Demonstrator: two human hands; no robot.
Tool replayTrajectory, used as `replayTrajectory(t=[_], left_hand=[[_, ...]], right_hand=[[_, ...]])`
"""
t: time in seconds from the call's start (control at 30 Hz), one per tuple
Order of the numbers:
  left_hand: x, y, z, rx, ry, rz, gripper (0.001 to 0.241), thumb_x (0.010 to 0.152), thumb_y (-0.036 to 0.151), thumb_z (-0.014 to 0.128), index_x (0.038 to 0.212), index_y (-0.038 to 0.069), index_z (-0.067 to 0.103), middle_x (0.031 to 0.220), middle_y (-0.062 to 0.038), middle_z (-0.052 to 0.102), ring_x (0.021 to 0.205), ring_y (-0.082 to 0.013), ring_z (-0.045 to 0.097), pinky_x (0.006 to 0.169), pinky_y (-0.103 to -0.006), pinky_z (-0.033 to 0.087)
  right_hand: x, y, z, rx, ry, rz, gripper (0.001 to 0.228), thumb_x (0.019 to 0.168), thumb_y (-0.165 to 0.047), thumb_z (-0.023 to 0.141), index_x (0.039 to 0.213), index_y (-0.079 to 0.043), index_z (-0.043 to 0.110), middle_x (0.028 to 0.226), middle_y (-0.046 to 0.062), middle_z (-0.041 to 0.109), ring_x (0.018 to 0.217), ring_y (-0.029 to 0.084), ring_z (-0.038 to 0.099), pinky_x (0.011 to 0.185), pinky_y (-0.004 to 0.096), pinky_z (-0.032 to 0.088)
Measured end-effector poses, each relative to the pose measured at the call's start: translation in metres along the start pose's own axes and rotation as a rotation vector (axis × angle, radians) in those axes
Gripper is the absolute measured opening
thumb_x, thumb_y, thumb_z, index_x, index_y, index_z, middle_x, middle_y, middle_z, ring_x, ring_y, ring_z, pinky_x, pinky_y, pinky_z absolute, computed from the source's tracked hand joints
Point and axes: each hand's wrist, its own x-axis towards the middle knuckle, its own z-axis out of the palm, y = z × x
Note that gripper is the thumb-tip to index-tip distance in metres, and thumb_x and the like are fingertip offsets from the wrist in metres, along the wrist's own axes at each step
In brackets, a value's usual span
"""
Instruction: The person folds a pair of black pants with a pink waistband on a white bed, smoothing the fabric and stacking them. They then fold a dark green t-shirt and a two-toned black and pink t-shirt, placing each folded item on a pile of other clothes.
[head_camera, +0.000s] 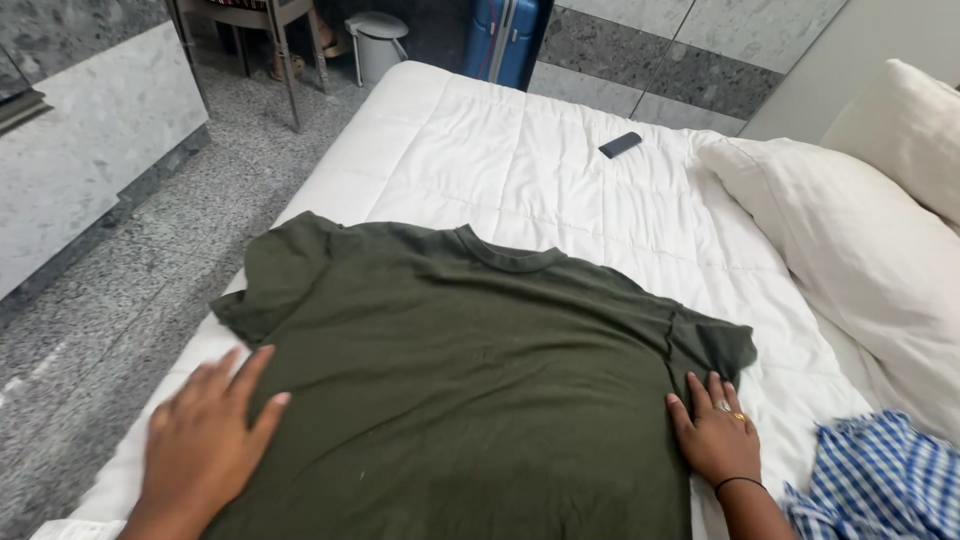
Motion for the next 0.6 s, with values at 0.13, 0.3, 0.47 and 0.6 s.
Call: replayTrajectory(t=[0.13,0.3,0.47,0.6], left_hand=[[-0.053,-0.045,0.005,-0.117,-0.187,-0.416,0.063,0.088,0.054,0.063,0.143,0.023,0.057,0.144,-0.004,0.061,0.135,-0.0282,0.058,0.111,-0.0441,0.047],[-0.103,-0.120,0.052,-0.560,-0.588,-0.594,0.079,0.080,0.047,0.082,0.148,0.017,0.055,0.129,-0.022,0.071,0.118,-0.0317,0.072,0.107,-0.0396,0.054],[-0.124,-0.116,0.023,-1.526,-0.715,-0.674,0.084,0.072,0.036,0.087,0.142,0.006,0.050,0.143,-0.010,0.065,0.133,-0.0265,0.059,0.112,-0.0415,0.043],[-0.115,-0.102,-0.050,-1.029,-0.649,-0.864,0.079,0.086,0.041,0.080,0.150,0.005,0.052,0.140,-0.014,0.063,0.135,-0.0262,0.052,0.116,-0.0416,0.034]], right_hand=[[-0.058,-0.028,-0.039,-0.006,-0.092,0.243,0.079,0.090,-0.063,0.056,0.151,-0.014,0.046,0.158,0.018,0.041,0.145,0.039,0.036,0.114,0.052,0.037],[-0.133,-0.071,-0.109,0.045,-0.490,0.397,0.097,0.083,-0.072,0.065,0.137,0.008,0.052,0.129,0.031,0.067,0.119,0.043,0.068,0.101,0.046,0.056],[-0.191,-0.030,-0.076,0.270,-0.983,0.303,0.092,0.074,-0.067,0.086,0.120,0.010,0.068,0.103,0.017,0.077,0.098,0.026,0.072,0.088,0.035,0.056],[-0.214,-0.032,-0.149,0.441,-1.066,0.420,0.072,0.069,-0.036,0.097,0.118,0.009,0.072,0.098,0.016,0.081,0.092,0.027,0.076,0.081,0.038,0.058]])
